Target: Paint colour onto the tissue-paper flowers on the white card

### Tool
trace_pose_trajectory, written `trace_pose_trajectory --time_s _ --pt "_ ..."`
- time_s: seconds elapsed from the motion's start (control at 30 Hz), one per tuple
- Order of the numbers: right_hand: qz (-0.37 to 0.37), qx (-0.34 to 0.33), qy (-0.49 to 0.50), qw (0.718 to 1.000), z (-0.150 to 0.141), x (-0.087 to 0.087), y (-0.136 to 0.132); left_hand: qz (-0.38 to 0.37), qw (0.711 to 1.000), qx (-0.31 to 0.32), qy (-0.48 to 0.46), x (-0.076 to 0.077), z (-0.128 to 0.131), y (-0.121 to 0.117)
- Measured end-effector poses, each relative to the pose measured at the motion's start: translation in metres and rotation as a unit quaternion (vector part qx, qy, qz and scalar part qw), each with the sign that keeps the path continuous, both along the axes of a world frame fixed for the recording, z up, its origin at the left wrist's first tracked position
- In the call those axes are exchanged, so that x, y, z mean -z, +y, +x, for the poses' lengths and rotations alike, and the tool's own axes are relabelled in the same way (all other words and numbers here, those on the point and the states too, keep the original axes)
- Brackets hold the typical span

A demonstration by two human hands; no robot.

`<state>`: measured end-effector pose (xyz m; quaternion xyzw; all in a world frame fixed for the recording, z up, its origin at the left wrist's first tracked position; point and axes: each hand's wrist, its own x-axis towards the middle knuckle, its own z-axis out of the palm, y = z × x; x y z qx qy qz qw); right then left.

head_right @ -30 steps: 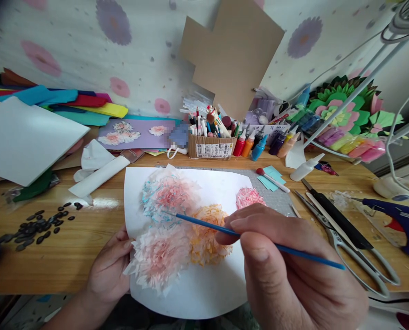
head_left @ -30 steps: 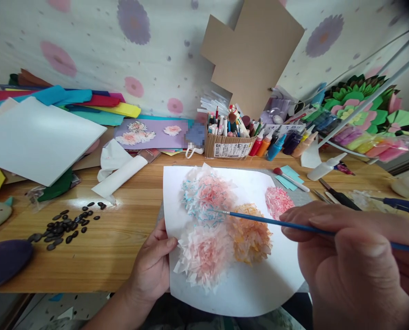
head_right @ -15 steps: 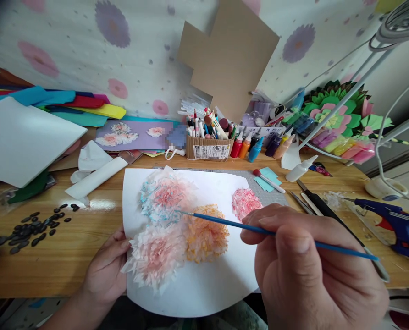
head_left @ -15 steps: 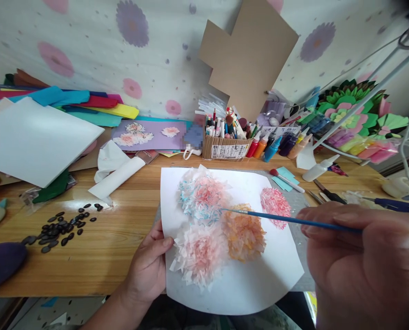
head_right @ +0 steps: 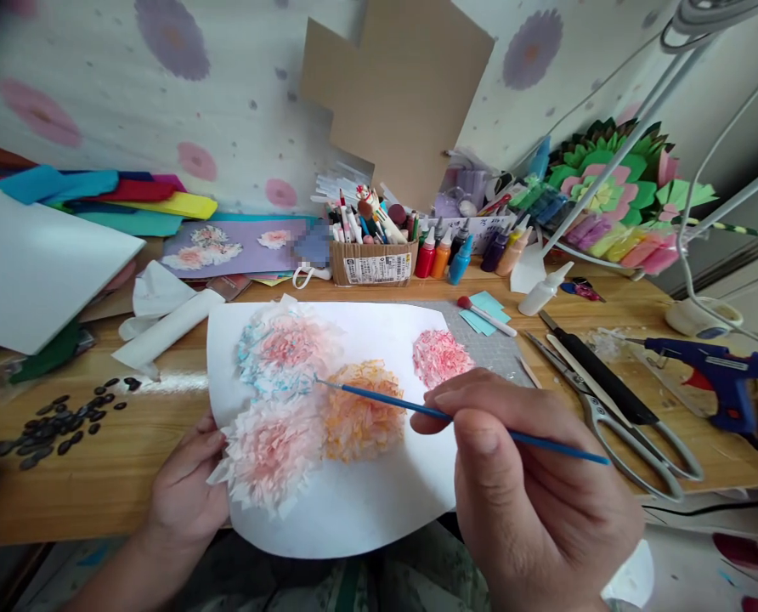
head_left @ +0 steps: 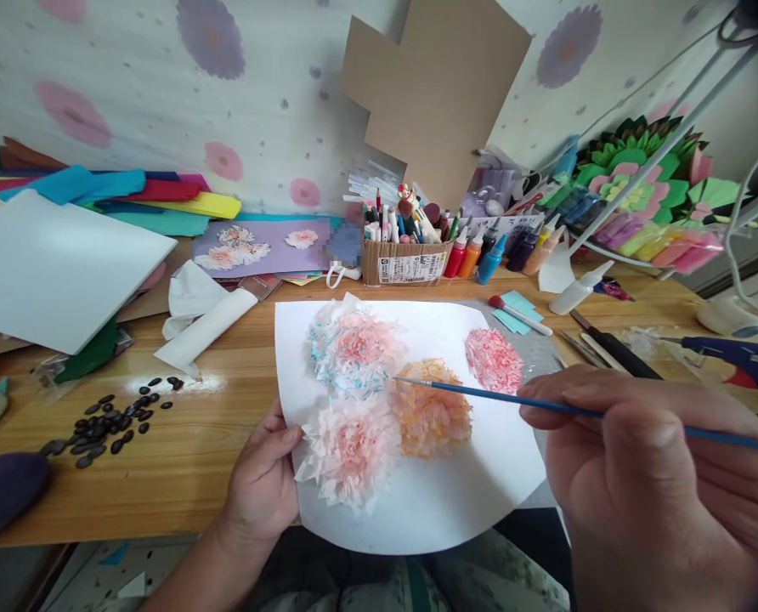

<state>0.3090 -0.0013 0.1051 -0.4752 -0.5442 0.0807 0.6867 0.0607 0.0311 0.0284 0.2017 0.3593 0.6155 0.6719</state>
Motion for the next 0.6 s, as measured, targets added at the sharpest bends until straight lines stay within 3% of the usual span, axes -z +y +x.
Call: trace_pose_trajectory --time_s 0.23,0.4,0.6 --pt "0.003 -0.026 -0.072 0.997 0.002 0.002 0.001 -0.016 1.000 0.004 0.002 -0.005 0.001 0.002" --pt "-0.027 -0.015 -0.031 0.999 -0.006 -0.003 0.000 -0.038 0.999 -0.010 -0.003 -0.005 0.001 0.001" --pt "-0.029 -0.024 -0.053 0.998 -0.011 -0.002 0.002 -0.048 0.999 -0.012 -0.003 -0.005 0.001 0.000"
